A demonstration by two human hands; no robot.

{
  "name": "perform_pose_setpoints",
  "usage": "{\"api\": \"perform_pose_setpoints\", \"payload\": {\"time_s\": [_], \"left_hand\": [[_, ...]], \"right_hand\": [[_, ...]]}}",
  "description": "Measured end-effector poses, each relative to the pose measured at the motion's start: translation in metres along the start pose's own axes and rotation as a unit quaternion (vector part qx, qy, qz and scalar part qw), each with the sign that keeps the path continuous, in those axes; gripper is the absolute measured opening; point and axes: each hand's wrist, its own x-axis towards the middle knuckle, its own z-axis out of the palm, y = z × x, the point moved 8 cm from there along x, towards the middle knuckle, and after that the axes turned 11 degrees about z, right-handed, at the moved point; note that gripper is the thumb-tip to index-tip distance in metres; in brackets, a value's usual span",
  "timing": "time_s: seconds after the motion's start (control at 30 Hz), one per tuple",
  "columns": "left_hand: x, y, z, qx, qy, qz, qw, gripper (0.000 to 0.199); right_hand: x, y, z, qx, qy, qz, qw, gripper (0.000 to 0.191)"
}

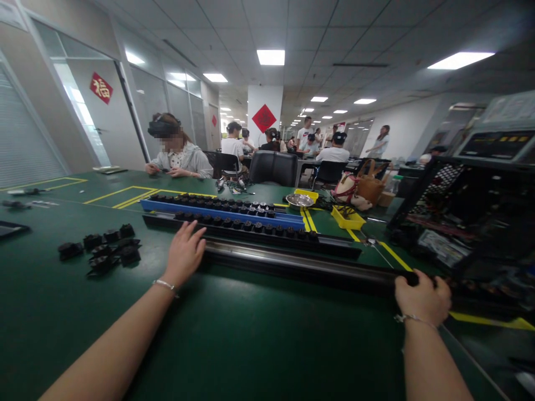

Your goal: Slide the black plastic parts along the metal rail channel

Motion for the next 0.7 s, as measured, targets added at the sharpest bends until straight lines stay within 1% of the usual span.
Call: {"api": "perform_pose_setpoints", "payload": {"time_s": [0.03, 0.1, 0.2, 0.3, 0.43, 0.57, 0.7], "left_hand": [[0.002, 0.017, 0.008, -0.014, -0.024, 0.029, 0.999, 0.045], [0.003, 0.044, 0.02, -0.039, -0.064, 0.061, 0.995, 0.049], [0.001, 0.069, 0.034, -0.059, -0.116, 0.093, 0.987, 0.049], [-0.002, 0.077, 0.039, -0.056, -0.147, 0.104, 0.982, 0.044], [-0.002, 0.08, 0.037, -0.046, -0.158, 0.087, 0.983, 0.043], [0.002, 0.089, 0.033, -0.03, -0.15, 0.056, 0.987, 0.044], [0.006, 0.096, 0.031, -0.01, -0.127, -0.004, 0.992, 0.044]], "right_hand": [[0.0, 0.0, -0.001, 0.004, 0.003, 0.002, 1.0, 0.05], [0.001, 0.001, -0.002, 0.012, 0.011, 0.005, 1.0, 0.047], [0.001, 0.003, -0.003, 0.025, 0.023, 0.007, 0.999, 0.044], [0.002, 0.004, -0.002, 0.036, 0.047, -0.002, 0.998, 0.039], [0.0, 0.002, -0.004, 0.047, 0.072, -0.018, 0.996, 0.035], [-0.006, -0.004, -0.009, 0.05, 0.071, -0.019, 0.996, 0.037], [-0.01, -0.007, -0.012, 0.035, 0.061, -0.014, 0.997, 0.045]]}}
